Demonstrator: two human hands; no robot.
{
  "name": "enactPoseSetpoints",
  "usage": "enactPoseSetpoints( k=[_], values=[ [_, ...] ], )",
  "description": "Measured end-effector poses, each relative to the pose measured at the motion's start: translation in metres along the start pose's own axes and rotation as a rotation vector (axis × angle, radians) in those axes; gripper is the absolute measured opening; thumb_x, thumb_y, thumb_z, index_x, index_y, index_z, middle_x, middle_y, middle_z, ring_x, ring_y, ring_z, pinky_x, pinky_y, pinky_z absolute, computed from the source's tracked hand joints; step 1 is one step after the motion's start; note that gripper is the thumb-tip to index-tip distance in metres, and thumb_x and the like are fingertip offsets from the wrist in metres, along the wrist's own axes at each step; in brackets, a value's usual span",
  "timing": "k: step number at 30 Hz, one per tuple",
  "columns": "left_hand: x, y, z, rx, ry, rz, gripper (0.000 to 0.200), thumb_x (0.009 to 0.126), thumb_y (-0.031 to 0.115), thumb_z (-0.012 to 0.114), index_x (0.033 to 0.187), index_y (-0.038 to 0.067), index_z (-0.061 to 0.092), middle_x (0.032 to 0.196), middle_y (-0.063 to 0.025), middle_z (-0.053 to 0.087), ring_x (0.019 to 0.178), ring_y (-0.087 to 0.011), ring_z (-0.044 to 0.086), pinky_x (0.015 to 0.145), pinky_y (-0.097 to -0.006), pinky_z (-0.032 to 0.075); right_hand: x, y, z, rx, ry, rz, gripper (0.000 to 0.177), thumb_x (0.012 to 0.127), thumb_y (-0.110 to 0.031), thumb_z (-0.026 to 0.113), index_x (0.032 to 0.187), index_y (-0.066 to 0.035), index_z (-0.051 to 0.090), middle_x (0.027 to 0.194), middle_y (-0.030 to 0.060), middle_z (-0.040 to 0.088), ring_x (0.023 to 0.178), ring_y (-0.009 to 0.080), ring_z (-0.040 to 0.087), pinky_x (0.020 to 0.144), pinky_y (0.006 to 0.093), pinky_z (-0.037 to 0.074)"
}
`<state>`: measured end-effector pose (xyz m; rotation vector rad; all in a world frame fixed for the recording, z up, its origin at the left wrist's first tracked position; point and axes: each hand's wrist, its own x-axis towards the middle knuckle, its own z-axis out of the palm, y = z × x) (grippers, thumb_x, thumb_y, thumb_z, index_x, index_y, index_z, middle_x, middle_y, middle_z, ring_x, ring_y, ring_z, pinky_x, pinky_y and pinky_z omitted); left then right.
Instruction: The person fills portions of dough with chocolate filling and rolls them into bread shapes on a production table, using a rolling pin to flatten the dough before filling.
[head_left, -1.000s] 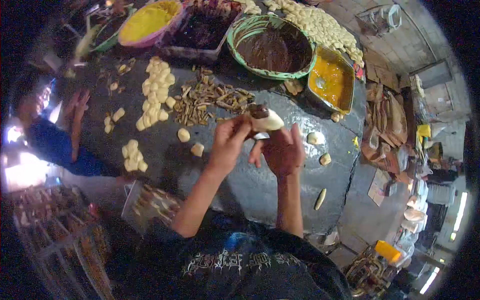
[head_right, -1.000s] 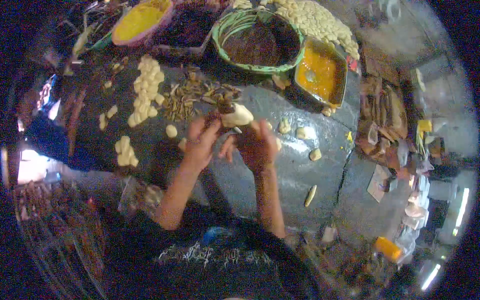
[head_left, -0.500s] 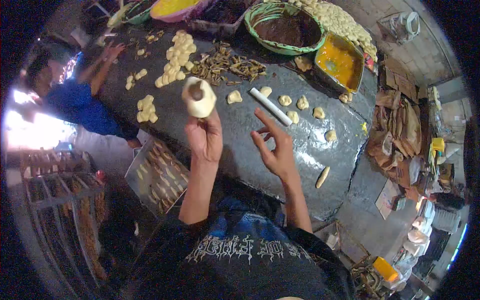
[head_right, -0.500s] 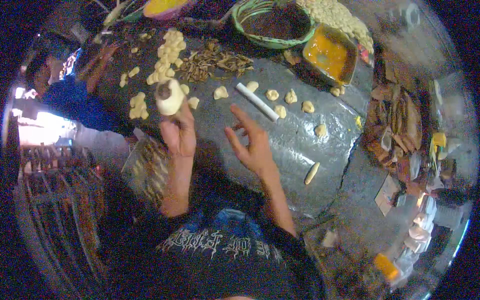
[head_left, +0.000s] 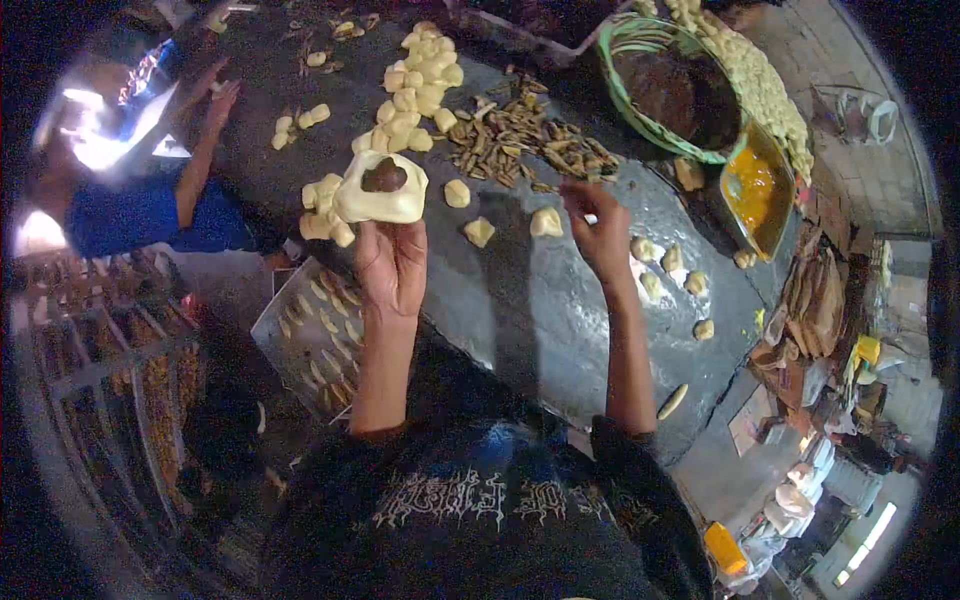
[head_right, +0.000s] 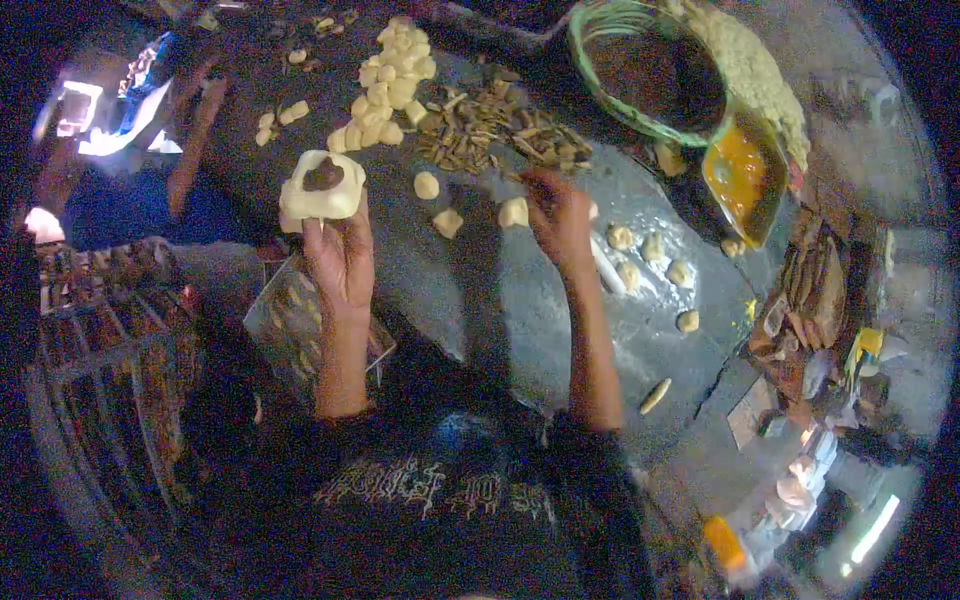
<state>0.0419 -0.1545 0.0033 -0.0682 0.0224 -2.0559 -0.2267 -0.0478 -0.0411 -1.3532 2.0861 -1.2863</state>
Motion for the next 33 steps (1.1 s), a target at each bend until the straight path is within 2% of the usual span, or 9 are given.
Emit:
enactPoseSetpoints(
  k=[4, 9, 13, 20, 23, 26, 28, 30, 33],
  values=[
    [0.043, 0.027, -0.017, -0.106, 0.023, -0.046, 0.05, 0.097, 0.015, 0.064, 0.142, 0.003, 0.048, 0.146, -0.0152, 0.051, 0.135, -0.0324, 0.049, 0.11, -0.044, 0.049, 0.076, 0.009, 0.059, -0.166, -0.097, -0.21, 0.016, 0.092, -0.009, 0.068, 0.107, -0.002, 0.072, 0.097, 0.0152, 0.074, 0.077, 0.0255, 0.073, 0.074, 0.0352, 0.057],
    [0.082, 0.043, -0.026, -0.233, 0.096, -0.092, 0.051, 0.095, 0.015, 0.066, 0.142, 0.006, 0.048, 0.147, -0.014, 0.049, 0.137, -0.0337, 0.046, 0.093, -0.0355, 0.061, 0.106, 0.023, 0.101, -0.481, -0.369, -0.367, 0.024, 0.089, -0.007, 0.062, 0.112, -0.005, 0.069, 0.114, 0.0123, 0.066, 0.107, 0.033, 0.064, 0.085, 0.0429, 0.055],
    [0.096, 0.043, -0.031, -0.253, 0.152, -0.138, 0.057, 0.095, 0.023, 0.069, 0.144, 0.007, 0.045, 0.142, -0.0148, 0.055, 0.127, -0.0341, 0.058, 0.097, -0.0511, 0.059, 0.118, 0.031, 0.1, -0.668, -0.521, -0.48, 0.025, 0.089, -0.008, 0.064, 0.114, -0.005, 0.069, 0.114, 0.0125, 0.067, 0.105, 0.0329, 0.065, 0.086, 0.043, 0.055],
    [0.092, 0.002, -0.03, -0.262, 0.097, -0.272, 0.051, 0.101, 0.029, 0.059, 0.145, 0.009, 0.042, 0.144, -0.0136, 0.053, 0.127, -0.0323, 0.058, 0.095, -0.0507, 0.06, 0.113, -0.101, 0.04, -0.076, -0.105, 0.071, 0.033, 0.084, -0.009, 0.079, 0.116, -0.005, 0.071, 0.104, 0.0127, 0.073, 0.087, 0.02, 0.07, 0.082, 0.0307, 0.054],
    [0.082, -0.03, -0.03, -0.263, 0.044, -0.327, 0.05, 0.102, 0.03, 0.057, 0.145, 0.009, 0.044, 0.143, -0.0118, 0.053, 0.13, -0.0294, 0.055, 0.104, -0.047, 0.054, 0.096, -0.166, 0.003, -0.051, 0.01, -0.105, 0.03, 0.081, -0.004, 0.08, 0.109, -0.009, 0.075, 0.107, 0.0111, 0.071, 0.082, 0.0206, 0.069, 0.072, 0.032, 0.055],
    [0.072, -0.069, -0.004, 0.724, 0.033, -0.294, 0.05, 0.102, 0.033, 0.056, 0.144, 0.008, 0.044, 0.143, -0.0101, 0.053, 0.132, -0.0271, 0.053, 0.112, -0.0437, 0.046, 0.075, -0.205, -0.024, -0.155, 0.086, -0.328, 0.028, 0.081, -0.006, 0.08, 0.108, -0.013, 0.077, 0.1, 0.0088, 0.07, 0.078, 0.0216, 0.067, 0.068, 0.0315, 0.054],
    [0.059, -0.093, 0.007, 0.932, 0.022, -0.315, 0.052, 0.103, 0.036, 0.055, 0.144, 0.008, 0.044, 0.142, -0.0098, 0.052, 0.132, -0.0263, 0.052, 0.113, -0.043, 0.045, 0.057, -0.213, -0.041, -0.222, 0.067, -0.383, 0.038, 0.079, -0.003, 0.078, 0.114, -0.016, 0.077, 0.099, 0.0081, 0.068, 0.085, 0.0222, 0.065, 0.073, 0.0338, 0.052],
    [0.043, -0.12, 0.012, 0.364, 0.021, -0.459, 0.054, 0.103, 0.041, 0.054, 0.144, 0.008, 0.044, 0.142, -0.0102, 0.052, 0.131, -0.026, 0.053, 0.112, -0.043, 0.045, 0.034, -0.224, -0.061, -0.335, 0.033, -0.429, 0.041, 0.079, -0.001, 0.077, 0.117, -0.017, 0.077, 0.104, 0.0079, 0.069, 0.093, 0.0195, 0.065, 0.083, 0.0332, 0.05],
    [0.011, -0.15, 0.026, 0.058, 0.009, -0.517, 0.058, 0.102, 0.047, 0.053, 0.143, 0.007, 0.044, 0.141, -0.0115, 0.052, 0.13, -0.0251, 0.054, 0.111, -0.0427, 0.046, -0.008, -0.243, -0.099, -0.4, 0.071, -0.506, 0.04, 0.077, -0.008, 0.078, 0.117, -0.01, 0.076, 0.11, 0.0082, 0.069, 0.089, 0.024, 0.06, 0.086, 0.0398, 0.047]
  ],
)
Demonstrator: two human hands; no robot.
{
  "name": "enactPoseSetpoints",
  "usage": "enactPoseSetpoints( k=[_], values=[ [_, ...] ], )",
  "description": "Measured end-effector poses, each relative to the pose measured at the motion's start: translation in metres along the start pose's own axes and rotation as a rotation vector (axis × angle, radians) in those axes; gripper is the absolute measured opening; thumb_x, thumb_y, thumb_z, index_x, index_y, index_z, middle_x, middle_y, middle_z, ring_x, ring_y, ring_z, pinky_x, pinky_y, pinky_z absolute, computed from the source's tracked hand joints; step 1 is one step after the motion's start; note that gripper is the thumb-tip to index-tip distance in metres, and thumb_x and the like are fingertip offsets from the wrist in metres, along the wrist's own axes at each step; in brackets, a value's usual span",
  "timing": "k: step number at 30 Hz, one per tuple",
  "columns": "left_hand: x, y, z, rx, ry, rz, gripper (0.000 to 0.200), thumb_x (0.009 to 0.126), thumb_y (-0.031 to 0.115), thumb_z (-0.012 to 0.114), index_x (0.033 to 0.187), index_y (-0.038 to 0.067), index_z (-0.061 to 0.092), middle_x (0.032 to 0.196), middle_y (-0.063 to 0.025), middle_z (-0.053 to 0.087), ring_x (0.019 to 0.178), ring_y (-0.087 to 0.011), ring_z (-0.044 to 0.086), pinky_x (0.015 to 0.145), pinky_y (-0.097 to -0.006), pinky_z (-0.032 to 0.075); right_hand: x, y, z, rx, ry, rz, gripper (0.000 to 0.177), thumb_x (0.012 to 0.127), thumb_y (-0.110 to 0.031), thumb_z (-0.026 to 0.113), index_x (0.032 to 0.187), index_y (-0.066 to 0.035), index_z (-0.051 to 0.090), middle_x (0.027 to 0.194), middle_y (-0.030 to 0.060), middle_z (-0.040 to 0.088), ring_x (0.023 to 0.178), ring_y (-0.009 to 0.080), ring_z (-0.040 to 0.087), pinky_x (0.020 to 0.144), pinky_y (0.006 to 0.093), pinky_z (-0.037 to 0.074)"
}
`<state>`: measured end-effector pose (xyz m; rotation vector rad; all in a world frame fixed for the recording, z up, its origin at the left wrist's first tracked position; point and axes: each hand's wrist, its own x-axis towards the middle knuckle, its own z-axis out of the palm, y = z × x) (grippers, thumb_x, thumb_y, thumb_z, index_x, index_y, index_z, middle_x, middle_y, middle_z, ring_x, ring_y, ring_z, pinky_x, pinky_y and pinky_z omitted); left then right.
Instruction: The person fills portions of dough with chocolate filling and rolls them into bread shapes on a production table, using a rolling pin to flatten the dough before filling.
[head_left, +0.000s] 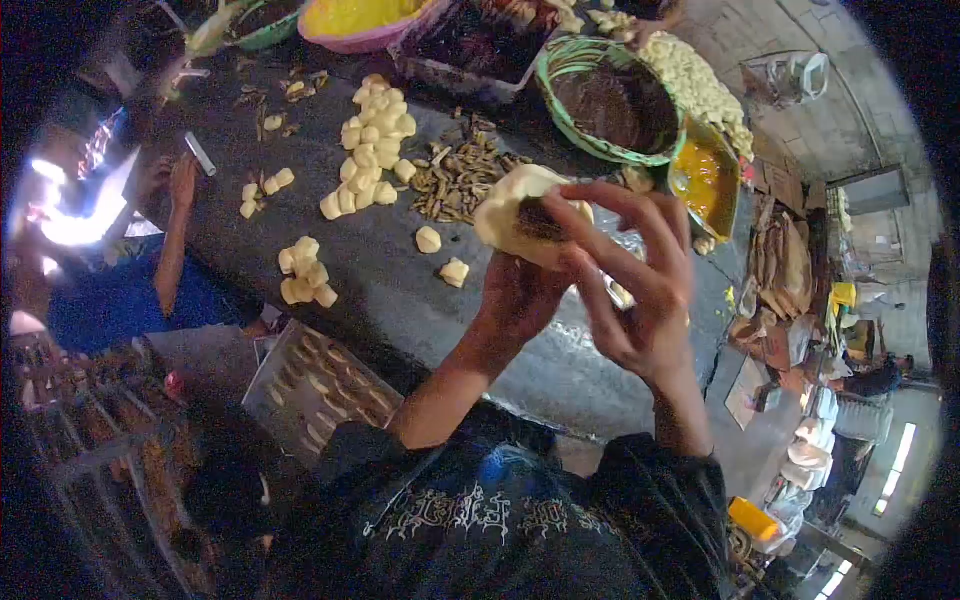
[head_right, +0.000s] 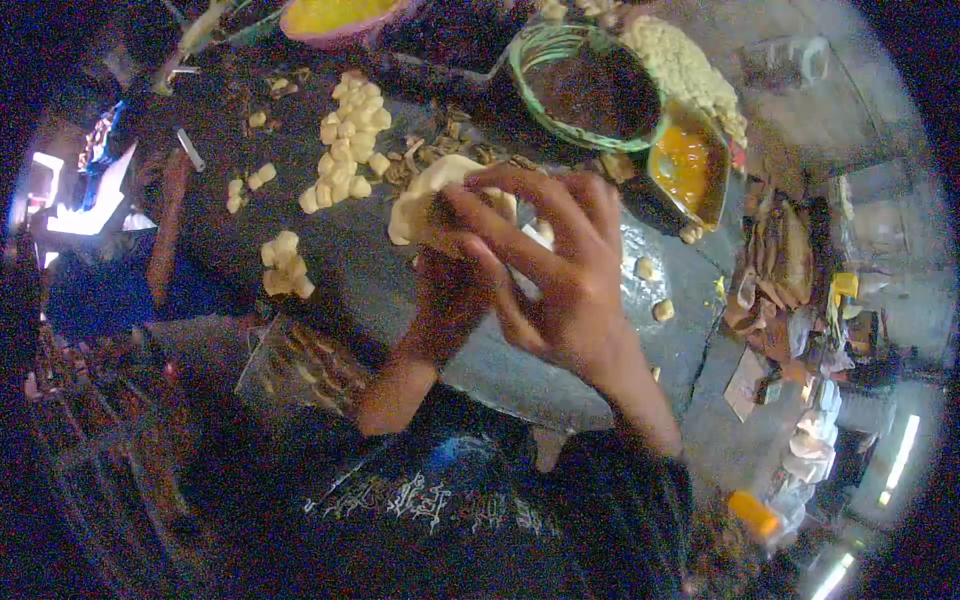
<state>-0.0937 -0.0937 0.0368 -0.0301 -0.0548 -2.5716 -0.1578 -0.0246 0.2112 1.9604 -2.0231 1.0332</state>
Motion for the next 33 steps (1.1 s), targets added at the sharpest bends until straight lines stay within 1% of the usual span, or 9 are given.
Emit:
enactPoseSetpoints(
  k=[3, 7, 11, 15, 19, 22, 25, 28, 33],
  values=[
    [-0.033, -0.04, 0.018, 0.14, -0.064, 0.099, 0.061, 0.101, 0.049, 0.054, 0.143, 0.006, 0.043, 0.142, -0.0128, 0.052, 0.13, -0.024, 0.054, 0.111, -0.0422, 0.046, -0.051, -0.019, -0.043, -0.075, 0.099, -0.053, 0.043, 0.074, -0.018, 0.082, 0.115, -0.008, 0.075, 0.115, 0.0076, 0.069, 0.093, 0.0249, 0.059, 0.083, 0.0398, 0.048],
    [-0.076, -0.092, 0.014, 1.089, -0.239, 0.447, 0.066, 0.097, 0.046, 0.061, 0.145, 0.006, 0.04, 0.141, -0.0118, 0.052, 0.129, -0.0244, 0.055, 0.11, -0.0419, 0.046, -0.123, -0.016, -0.077, -0.507, 0.065, -0.444, 0.032, 0.074, -0.023, 0.076, 0.104, -0.014, 0.074, 0.119, 0.0075, 0.07, 0.089, 0.0257, 0.062, 0.078, 0.0413, 0.051],
    [-0.105, -0.139, 0.037, 0.315, -0.436, 0.066, 0.067, 0.095, 0.044, 0.062, 0.145, 0.006, 0.041, 0.14, -0.0124, 0.053, 0.124, -0.0251, 0.058, 0.108, -0.0409, 0.048, -0.163, -0.024, -0.112, -0.386, 0.155, -0.491, 0.021, 0.072, -0.016, 0.076, 0.092, -0.012, 0.071, 0.109, 0.0112, 0.069, 0.087, 0.0279, 0.062, 0.076, 0.0424, 0.049],
    [-0.124, -0.155, 0.062, 0.153, -0.375, -0.124, 0.068, 0.087, 0.036, 0.063, 0.144, 0.005, 0.042, 0.136, -0.0134, 0.055, 0.122, -0.0269, 0.059, 0.105, -0.0422, 0.049, -0.171, -0.055, -0.148, -0.067, 0.176, -0.144, 0.022, 0.069, -0.014, 0.078, 0.09, -0.012, 0.071, 0.093, 0.0099, 0.065, 0.086, 0.0292, 0.062, 0.072, 0.0425, 0.049],
    [-0.117, -0.15, 0.089, 0.13, -0.592, -0.097, 0.062, 0.086, 0.036, 0.071, 0.132, 0.003, 0.047, 0.129, -0.0124, 0.057, 0.118, -0.0277, 0.061, 0.103, -0.0415, 0.051, -0.181, -0.045, -0.144, 0.04, 0.272, 0.01, 0.025, 0.068, -0.013, 0.087, 0.09, -0.007, 0.075, 0.093, 0.0115, 0.063, 0.082, 0.0258, 0.06, 0.073, 0.0354, 0.049],
    [-0.124, -0.14, 0.11, 0.667, -0.455, 0.21, 0.062, 0.084, 0.038, 0.083, 0.125, 0.004, 0.05, 0.123, -0.0091, 0.06, 0.111, -0.0221, 0.063, 0.096, -0.0363, 0.054, -0.181, -0.055, -0.146, 0.092, 0.472, 0.072, 0.029, 0.07, -0.011, 0.087, 0.096, -0.005, 0.075, 0.096, 0.0105, 0.065, 0.085, 0.0219, 0.065, 0.075, 0.0326, 0.052],
    [-0.121, -0.124, 0.108, 0.823, -0.387, 0.118, 0.049, 0.088, 0.03, 0.08, 0.121, 0.005, 0.053, 0.117, -0.006, 0.062, 0.108, -0.0176, 0.063, 0.093, -0.0331, 0.054, -0.178, -0.045, -0.13, 0.1, 0.553, 0.092, 0.024, 0.078, -0.014, 0.082, 0.096, -0.001, 0.074, 0.085, 0.0119, 0.067, 0.073, 0.0281, 0.066, 0.067, 0.0351, 0.054],
    [-0.117, -0.108, 0.09, 0.931, -0.399, 0.177, 0.031, 0.092, 0.014, 0.074, 0.117, 0.005, 0.057, 0.113, -0.0037, 0.064, 0.102, -0.0131, 0.063, 0.087, -0.0275, 0.053, -0.194, -0.039, -0.123, 0.216, 0.223, 0.291, 0.025, 0.08, -0.012, 0.079, 0.102, 0.0, 0.074, 0.083, 0.0143, 0.07, 0.069, 0.0259, 0.066, 0.067, 0.0335, 0.053],
    [-0.11, -0.066, 0.037, 1.375, -0.285, -0.068, 0.022, 0.091, 0.006, 0.074, 0.11, 0.002, 0.063, 0.108, -0.0039, 0.066, 0.1, -0.0112, 0.063, 0.086, -0.0265, 0.053, -0.226, -0.001, -0.046, 0.308, 0.163, 0.615, 0.021, 0.083, -0.015, 0.077, 0.1, -0.003, 0.077, 0.084, 0.0139, 0.072, 0.071, 0.0225, 0.066, 0.066, 0.0323, 0.051]
  ],
)
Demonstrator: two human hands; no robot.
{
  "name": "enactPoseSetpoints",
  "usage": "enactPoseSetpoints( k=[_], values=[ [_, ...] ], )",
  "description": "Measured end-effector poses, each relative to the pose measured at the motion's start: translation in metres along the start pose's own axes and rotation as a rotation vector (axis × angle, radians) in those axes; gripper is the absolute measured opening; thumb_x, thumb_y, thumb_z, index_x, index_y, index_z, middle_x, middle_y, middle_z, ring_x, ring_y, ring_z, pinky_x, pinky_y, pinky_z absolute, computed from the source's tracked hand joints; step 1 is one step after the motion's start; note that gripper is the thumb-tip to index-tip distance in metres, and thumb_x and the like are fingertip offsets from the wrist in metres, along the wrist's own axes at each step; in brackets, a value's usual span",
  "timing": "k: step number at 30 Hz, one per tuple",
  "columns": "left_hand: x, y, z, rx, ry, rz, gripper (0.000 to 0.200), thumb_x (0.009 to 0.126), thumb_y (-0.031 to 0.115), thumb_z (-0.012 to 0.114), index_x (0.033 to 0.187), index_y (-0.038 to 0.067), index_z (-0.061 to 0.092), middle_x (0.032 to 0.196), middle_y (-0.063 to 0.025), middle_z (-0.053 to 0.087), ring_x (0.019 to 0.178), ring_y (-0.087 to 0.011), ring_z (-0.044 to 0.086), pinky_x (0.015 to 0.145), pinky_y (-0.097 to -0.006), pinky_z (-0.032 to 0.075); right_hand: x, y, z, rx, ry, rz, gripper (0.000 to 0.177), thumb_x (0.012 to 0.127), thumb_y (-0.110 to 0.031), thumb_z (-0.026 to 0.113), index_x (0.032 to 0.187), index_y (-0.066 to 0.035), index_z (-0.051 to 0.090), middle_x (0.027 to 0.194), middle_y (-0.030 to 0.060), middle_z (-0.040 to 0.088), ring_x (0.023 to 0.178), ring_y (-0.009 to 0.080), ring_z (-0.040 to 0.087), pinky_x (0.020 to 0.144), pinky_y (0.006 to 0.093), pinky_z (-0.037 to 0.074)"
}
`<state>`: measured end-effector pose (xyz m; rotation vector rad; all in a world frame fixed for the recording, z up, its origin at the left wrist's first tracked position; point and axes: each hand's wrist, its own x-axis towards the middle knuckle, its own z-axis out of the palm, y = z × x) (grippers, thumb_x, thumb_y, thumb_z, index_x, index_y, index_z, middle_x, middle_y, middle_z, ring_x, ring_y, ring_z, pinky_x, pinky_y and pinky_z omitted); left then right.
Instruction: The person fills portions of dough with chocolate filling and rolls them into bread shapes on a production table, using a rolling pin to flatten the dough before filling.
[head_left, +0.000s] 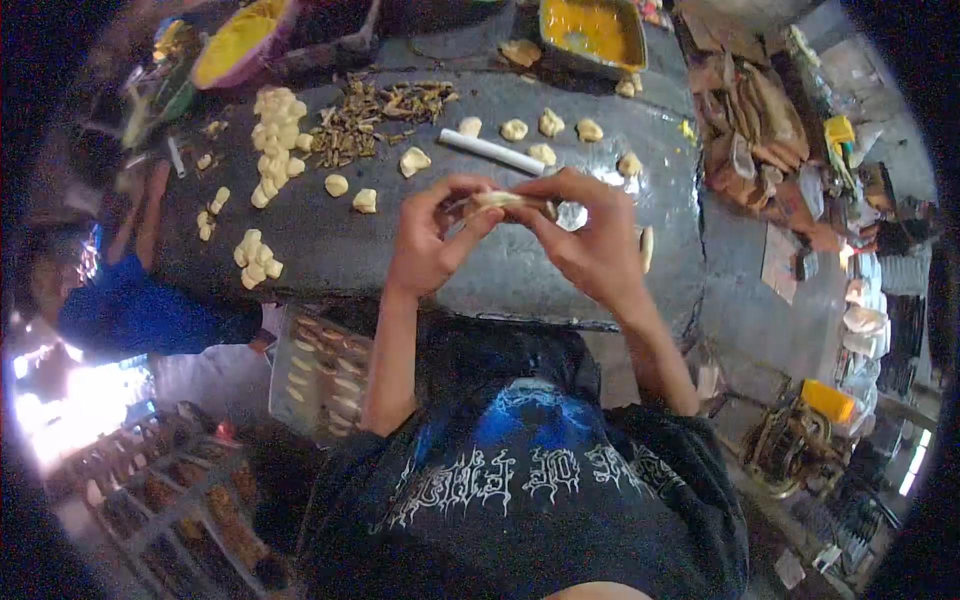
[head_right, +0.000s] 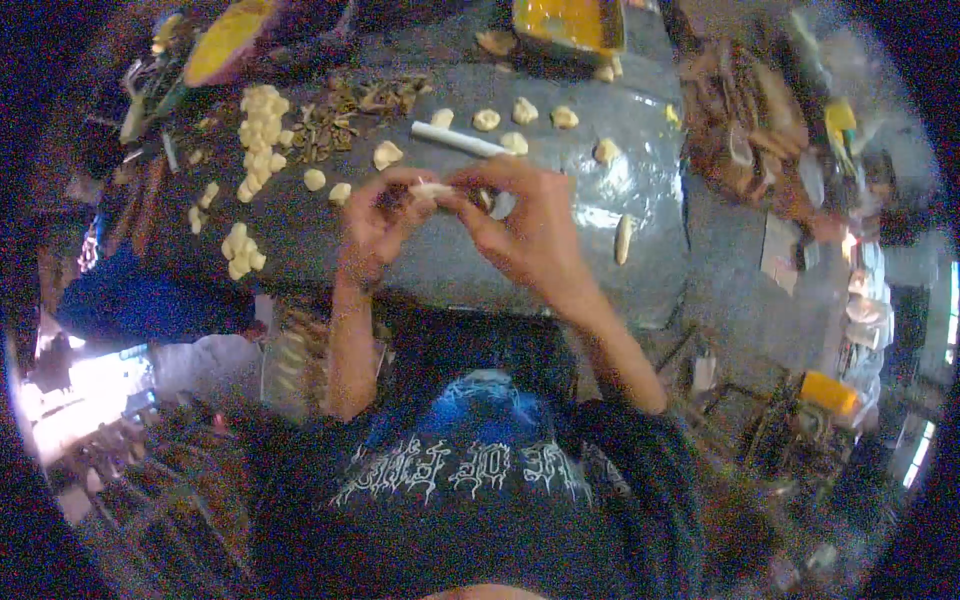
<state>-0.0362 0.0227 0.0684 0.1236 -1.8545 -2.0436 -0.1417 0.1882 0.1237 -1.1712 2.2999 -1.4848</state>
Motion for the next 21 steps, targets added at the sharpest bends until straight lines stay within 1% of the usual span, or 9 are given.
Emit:
enactPoseSetpoints(
  k=[4, 5, 8, 11, 15, 16, 18, 20, 21],
  values=[
    [-0.01, -0.07, -0.043, 0.431, -0.014, -0.154, 0.023, 0.085, 0.008, 0.078, 0.104, -0.001, 0.069, 0.106, -0.0102, 0.068, 0.099, -0.0171, 0.067, 0.084, -0.0303, 0.054, -0.013, 0.075, 0.066, -0.06, -0.068, 0.222, 0.02, 0.083, -0.012, 0.078, 0.1, -0.003, 0.078, 0.085, 0.0135, 0.073, 0.075, 0.0229, 0.067, 0.069, 0.0323, 0.052],
    [-0.009, -0.083, -0.049, 0.549, -0.016, -0.18, 0.02, 0.082, 0.012, 0.08, 0.096, 0.0, 0.073, 0.104, -0.0131, 0.068, 0.096, -0.0235, 0.068, 0.081, -0.0344, 0.054, -0.017, 0.092, 0.083, -0.104, -0.085, 0.25, 0.019, 0.083, -0.013, 0.078, 0.099, -0.003, 0.078, 0.085, 0.0142, 0.073, 0.075, 0.0242, 0.067, 0.069, 0.0327, 0.052],
    [-0.005, -0.134, -0.067, 0.673, -0.076, -0.246, 0.021, 0.08, 0.018, 0.081, 0.091, 0.001, 0.075, 0.101, -0.0143, 0.067, 0.091, -0.0284, 0.068, 0.079, -0.0376, 0.054, -0.033, 0.151, 0.132, -0.142, -0.064, 0.354, 0.019, 0.082, -0.015, 0.078, 0.097, -0.004, 0.079, 0.082, 0.0157, 0.072, 0.076, 0.0285, 0.067, 0.072, 0.0368, 0.053],
    [0.006, -0.17, -0.077, 0.792, -0.122, -0.284, 0.023, 0.074, 0.021, 0.084, 0.085, 0.003, 0.075, 0.103, -0.0127, 0.062, 0.099, -0.031, 0.06, 0.087, -0.04, 0.05, -0.038, 0.182, 0.156, -0.175, -0.19, 0.615, 0.028, 0.081, -0.018, 0.08, 0.103, -0.002, 0.075, 0.089, 0.0157, 0.07, 0.084, 0.0303, 0.066, 0.076, 0.041, 0.053],
    [0.015, -0.178, -0.075, 0.829, 0.005, -0.202, 0.027, 0.072, 0.026, 0.086, 0.091, 0.01, 0.075, 0.113, -0.0126, 0.056, 0.112, -0.0338, 0.053, 0.097, -0.0424, 0.044, -0.018, 0.158, 0.157, -0.342, 0.169, 0.58, 0.044, 0.078, -0.03, 0.082, 0.114, -0.01, 0.066, 0.108, 0.0112, 0.064, 0.102, 0.0363, 0.062, 0.084, 0.0457, 0.051],
    [0.017, -0.181, -0.074, 0.808, 0.066, -0.182, 0.029, 0.073, 0.027, 0.086, 0.094, 0.012, 0.075, 0.116, -0.013, 0.055, 0.115, -0.0347, 0.053, 0.099, -0.0429, 0.043, -0.021, 0.16, 0.155, -0.399, 0.113, 0.583, 0.043, 0.078, -0.03, 0.082, 0.112, -0.01, 0.066, 0.107, 0.0111, 0.064, 0.101, 0.0359, 0.062, 0.083, 0.0451, 0.051],
    [0.016, -0.189, -0.082, 0.739, -0.084, -0.157, 0.025, 0.078, 0.023, 0.082, 0.099, 0.014, 0.074, 0.108, -0.0097, 0.062, 0.107, -0.0302, 0.058, 0.096, -0.0433, 0.045, -0.023, 0.169, 0.145, -0.514, 0.008, 0.578, 0.04, 0.077, -0.029, 0.083, 0.109, -0.01, 0.067, 0.106, 0.0109, 0.065, 0.099, 0.035, 0.062, 0.082, 0.0438, 0.051],
    [0.012, -0.203, -0.09, 0.753, -0.262, -0.084, 0.023, 0.081, 0.021, 0.079, 0.102, 0.013, 0.074, 0.102, -0.008, 0.067, 0.099, -0.0278, 0.062, 0.091, -0.0421, 0.048, -0.011, 0.17, 0.131, -0.495, -0.141, 0.719, 0.04, 0.077, -0.029, 0.084, 0.104, -0.005, 0.067, 0.103, 0.0125, 0.066, 0.095, 0.0337, 0.064, 0.078, 0.0421, 0.051],
    [0.013, -0.202, -0.092, 0.673, -0.228, -0.123, 0.022, 0.082, 0.019, 0.079, 0.102, 0.012, 0.074, 0.099, -0.0077, 0.068, 0.095, -0.0272, 0.063, 0.089, -0.0411, 0.049, -0.003, 0.172, 0.126, -0.485, -0.218, 0.784, 0.04, 0.078, -0.029, 0.085, 0.102, -0.003, 0.067, 0.102, 0.0133, 0.067, 0.093, 0.0331, 0.064, 0.076, 0.0413, 0.05]
  ],
)
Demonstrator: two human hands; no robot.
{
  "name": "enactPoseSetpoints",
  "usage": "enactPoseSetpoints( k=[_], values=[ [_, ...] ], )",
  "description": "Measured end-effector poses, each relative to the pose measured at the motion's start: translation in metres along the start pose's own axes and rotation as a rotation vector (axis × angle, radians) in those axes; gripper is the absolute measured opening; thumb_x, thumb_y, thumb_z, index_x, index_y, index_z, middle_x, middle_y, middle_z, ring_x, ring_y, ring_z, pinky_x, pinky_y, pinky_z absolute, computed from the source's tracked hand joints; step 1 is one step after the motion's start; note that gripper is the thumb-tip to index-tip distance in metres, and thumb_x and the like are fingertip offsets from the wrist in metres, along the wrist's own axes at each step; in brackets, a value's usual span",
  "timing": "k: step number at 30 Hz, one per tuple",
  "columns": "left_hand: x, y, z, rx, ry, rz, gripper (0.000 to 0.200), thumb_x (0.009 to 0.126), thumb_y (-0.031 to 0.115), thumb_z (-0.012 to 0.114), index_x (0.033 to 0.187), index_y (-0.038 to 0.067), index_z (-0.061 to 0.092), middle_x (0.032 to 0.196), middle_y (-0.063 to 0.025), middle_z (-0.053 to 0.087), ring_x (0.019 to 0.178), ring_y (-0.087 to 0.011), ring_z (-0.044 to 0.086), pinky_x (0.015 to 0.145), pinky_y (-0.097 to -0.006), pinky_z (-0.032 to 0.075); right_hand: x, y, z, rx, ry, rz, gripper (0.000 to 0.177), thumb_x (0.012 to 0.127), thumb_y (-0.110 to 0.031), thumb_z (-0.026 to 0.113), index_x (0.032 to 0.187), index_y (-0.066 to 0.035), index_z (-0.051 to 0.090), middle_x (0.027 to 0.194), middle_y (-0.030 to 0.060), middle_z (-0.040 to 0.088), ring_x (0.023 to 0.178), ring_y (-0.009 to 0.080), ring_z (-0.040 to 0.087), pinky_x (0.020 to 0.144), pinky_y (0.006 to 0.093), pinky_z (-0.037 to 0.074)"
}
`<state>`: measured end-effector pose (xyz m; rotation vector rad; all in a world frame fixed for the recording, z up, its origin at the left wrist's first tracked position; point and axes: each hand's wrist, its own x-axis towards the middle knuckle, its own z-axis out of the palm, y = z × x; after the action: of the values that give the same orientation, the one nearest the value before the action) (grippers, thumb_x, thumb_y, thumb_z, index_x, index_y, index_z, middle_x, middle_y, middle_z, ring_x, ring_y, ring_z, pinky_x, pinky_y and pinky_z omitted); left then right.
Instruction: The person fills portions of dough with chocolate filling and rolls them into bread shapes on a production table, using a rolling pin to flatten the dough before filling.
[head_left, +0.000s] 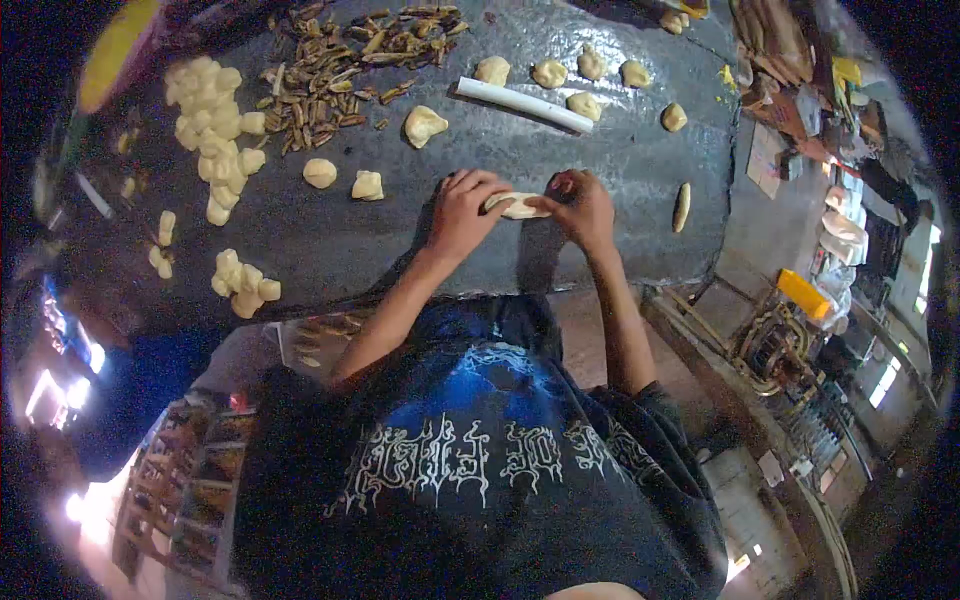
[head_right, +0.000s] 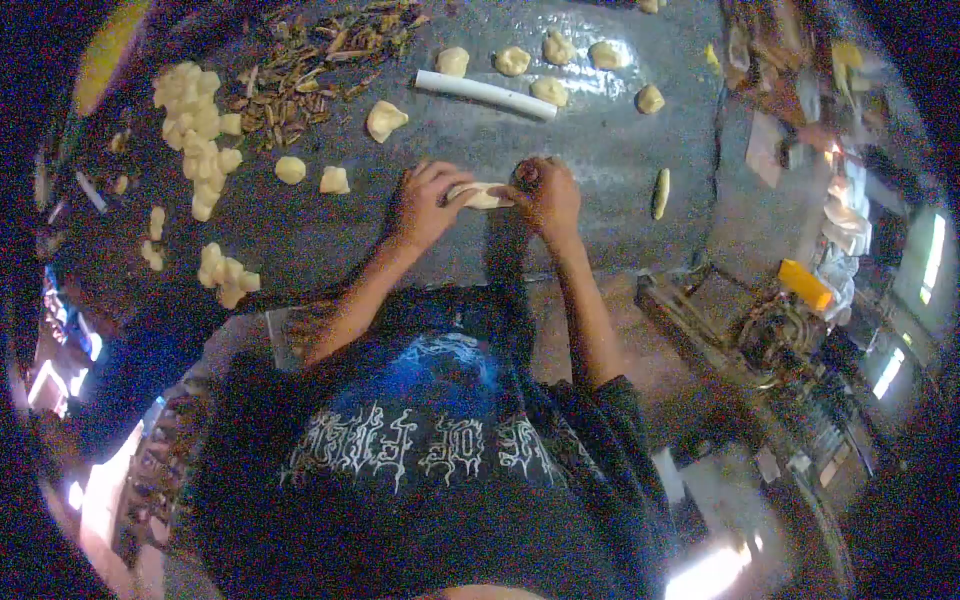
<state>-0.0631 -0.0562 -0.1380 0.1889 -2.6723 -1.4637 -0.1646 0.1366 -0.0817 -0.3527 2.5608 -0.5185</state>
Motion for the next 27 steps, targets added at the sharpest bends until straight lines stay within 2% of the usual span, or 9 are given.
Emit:
enactPoseSetpoints(
  k=[3, 5, 9, 12, 15, 20, 23, 24, 27],
  values=[
    [0.0, 0.002, -0.006, -0.196, 0.076, -0.129, 0.02, 0.084, 0.016, 0.076, 0.102, 0.008, 0.073, 0.094, -0.008, 0.072, 0.084, -0.026, 0.065, 0.081, -0.0382, 0.051, 0.036, -0.004, -0.011, 0.16, 0.327, -0.268, 0.038, 0.081, -0.025, 0.081, 0.11, -0.005, 0.066, 0.108, 0.0133, 0.066, 0.104, 0.0334, 0.062, 0.081, 0.042, 0.05],
    [0.001, 0.012, -0.019, -0.247, 0.125, -0.224, 0.019, 0.087, 0.016, 0.074, 0.104, 0.006, 0.072, 0.094, -0.0101, 0.073, 0.081, -0.0263, 0.066, 0.076, -0.0363, 0.053, 0.062, -0.025, -0.024, -0.229, 0.502, -0.565, 0.042, 0.084, -0.02, 0.076, 0.121, -0.009, 0.061, 0.116, 0.0145, 0.064, 0.109, 0.0347, 0.059, 0.089, 0.0443, 0.047],
    [-0.004, 0.014, -0.03, -0.271, 0.276, -0.146, 0.022, 0.091, 0.013, 0.07, 0.112, 0.006, 0.069, 0.109, -0.0126, 0.071, 0.093, -0.0284, 0.067, 0.082, -0.0364, 0.053, 0.095, 0.0, -0.005, -0.597, 0.339, -0.72, 0.045, 0.087, -0.012, 0.069, 0.128, -0.006, 0.054, 0.111, 0.0153, 0.061, 0.107, 0.0355, 0.057, 0.094, 0.0486, 0.043],
    [-0.019, 0.024, -0.036, -0.102, 0.551, -0.072, 0.028, 0.094, 0.013, 0.064, 0.121, 0.006, 0.064, 0.126, -0.0148, 0.064, 0.112, -0.032, 0.063, 0.095, -0.0398, 0.049, 0.044, 0.011, 0.0, -0.35, 0.289, -0.68, 0.039, 0.088, -0.007, 0.064, 0.126, -0.005, 0.056, 0.107, 0.0129, 0.061, 0.105, 0.0341, 0.058, 0.09, 0.0472, 0.044],
    [-0.035, 0.029, -0.023, 0.069, 0.651, 0.008, 0.035, 0.096, 0.014, 0.059, 0.13, 0.005, 0.058, 0.139, -0.0152, 0.056, 0.127, -0.0343, 0.054, 0.107, -0.0442, 0.04, -0.004, 0.023, 0.009, -0.257, 0.266, -0.754, 0.04, 0.087, -0.004, 0.062, 0.127, -0.007, 0.057, 0.109, 0.0122, 0.062, 0.103, 0.0332, 0.059, 0.09, 0.0465, 0.044],
    [-0.045, 0.04, 0.01, 0.475, 0.336, -0.017, 0.053, 0.105, 0.026, 0.043, 0.151, 0.0, 0.038, 0.159, -0.0173, 0.036, 0.147, -0.0327, 0.032, 0.122, -0.0463, 0.024, -0.023, 0.037, 0.03, -0.245, 0.189, -0.832, 0.061, 0.082, 0.0, 0.062, 0.141, -0.012, 0.053, 0.124, 0.0159, 0.059, 0.115, 0.0327, 0.056, 0.101, 0.0479, 0.041],
    [-0.046, 0.024, 0.036, 0.527, 0.346, -0.028, 0.055, 0.105, 0.026, 0.042, 0.151, -0.003, 0.036, 0.158, -0.0189, 0.036, 0.147, -0.0329, 0.033, 0.122, -0.0453, 0.024, -0.034, 0.037, 0.036, -0.228, 0.31, -0.837, 0.07, 0.08, -0.001, 0.062, 0.147, -0.015, 0.048, 0.131, 0.0182, 0.054, 0.122, 0.0325, 0.052, 0.108, 0.0484, 0.038],
    [-0.045, 0.026, 0.035, 0.551, 0.349, -0.021, 0.055, 0.105, 0.026, 0.042, 0.151, -0.003, 0.035, 0.158, -0.0193, 0.035, 0.147, -0.0331, 0.033, 0.122, -0.0451, 0.024, -0.036, 0.04, 0.037, -0.236, 0.225, -0.768, 0.062, 0.09, -0.01, 0.057, 0.151, -0.011, 0.043, 0.146, 0.02, 0.046, 0.137, 0.0359, 0.041, 0.117, 0.0511, 0.028],
    [-0.042, 0.026, 0.036, 0.609, 0.34, -0.01, 0.056, 0.104, 0.025, 0.042, 0.151, -0.005, 0.034, 0.159, -0.0204, 0.034, 0.147, -0.0336, 0.032, 0.122, -0.0449, 0.024, -0.035, 0.036, 0.045, -0.125, 0.294, -0.715, 0.055, 0.101, -0.024, 0.048, 0.151, -0.002, 0.039, 0.157, 0.0212, 0.036, 0.149, 0.0391, 0.026, 0.122, 0.0542, 0.016]
  ],
)
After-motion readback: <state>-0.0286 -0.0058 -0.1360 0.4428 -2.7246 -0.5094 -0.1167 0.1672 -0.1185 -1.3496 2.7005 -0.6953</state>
